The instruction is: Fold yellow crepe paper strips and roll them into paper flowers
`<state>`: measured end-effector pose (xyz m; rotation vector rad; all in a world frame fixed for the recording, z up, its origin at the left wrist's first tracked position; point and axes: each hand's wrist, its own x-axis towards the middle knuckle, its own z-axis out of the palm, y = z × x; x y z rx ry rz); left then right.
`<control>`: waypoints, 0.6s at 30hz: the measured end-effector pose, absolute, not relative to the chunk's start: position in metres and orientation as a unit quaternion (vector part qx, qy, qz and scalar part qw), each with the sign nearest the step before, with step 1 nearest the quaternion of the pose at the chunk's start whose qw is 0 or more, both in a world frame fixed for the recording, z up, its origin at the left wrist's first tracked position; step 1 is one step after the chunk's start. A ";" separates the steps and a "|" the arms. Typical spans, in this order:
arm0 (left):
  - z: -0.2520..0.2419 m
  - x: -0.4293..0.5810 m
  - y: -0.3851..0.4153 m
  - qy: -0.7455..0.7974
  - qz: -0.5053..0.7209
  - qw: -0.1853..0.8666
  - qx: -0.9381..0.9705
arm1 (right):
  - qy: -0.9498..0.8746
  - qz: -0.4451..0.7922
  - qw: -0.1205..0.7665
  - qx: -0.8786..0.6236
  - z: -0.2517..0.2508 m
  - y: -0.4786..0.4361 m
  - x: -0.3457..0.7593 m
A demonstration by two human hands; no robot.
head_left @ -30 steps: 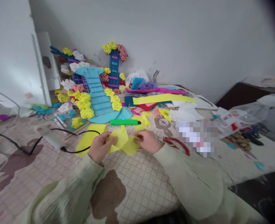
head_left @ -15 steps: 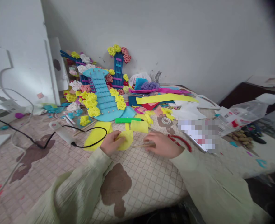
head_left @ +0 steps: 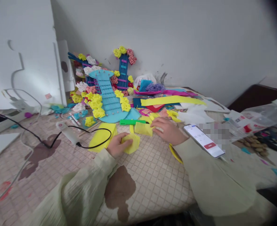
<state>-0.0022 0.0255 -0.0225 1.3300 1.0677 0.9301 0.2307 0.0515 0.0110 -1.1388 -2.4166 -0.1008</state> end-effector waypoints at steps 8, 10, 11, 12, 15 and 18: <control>-0.031 0.007 0.024 0.438 0.398 0.611 0.527 | -0.918 -0.041 0.288 -0.271 -0.019 0.033 0.202; -0.031 0.007 0.024 0.440 0.392 0.610 0.529 | -0.921 -0.046 0.286 -0.262 -0.022 0.035 0.203; -0.031 0.006 0.025 0.446 0.387 0.603 0.536 | -0.920 -0.051 0.286 -0.262 -0.022 0.035 0.205; -0.030 0.005 0.025 0.460 0.380 0.587 0.547 | -0.919 -0.056 0.286 -0.267 -0.023 0.035 0.207; -0.026 -0.002 0.025 0.525 0.365 0.465 0.613 | -0.915 -0.070 0.272 -0.290 -0.022 0.034 0.212; -0.020 -0.009 0.022 0.529 0.359 0.309 0.704 | -0.920 -0.071 0.241 -0.301 -0.025 0.032 0.216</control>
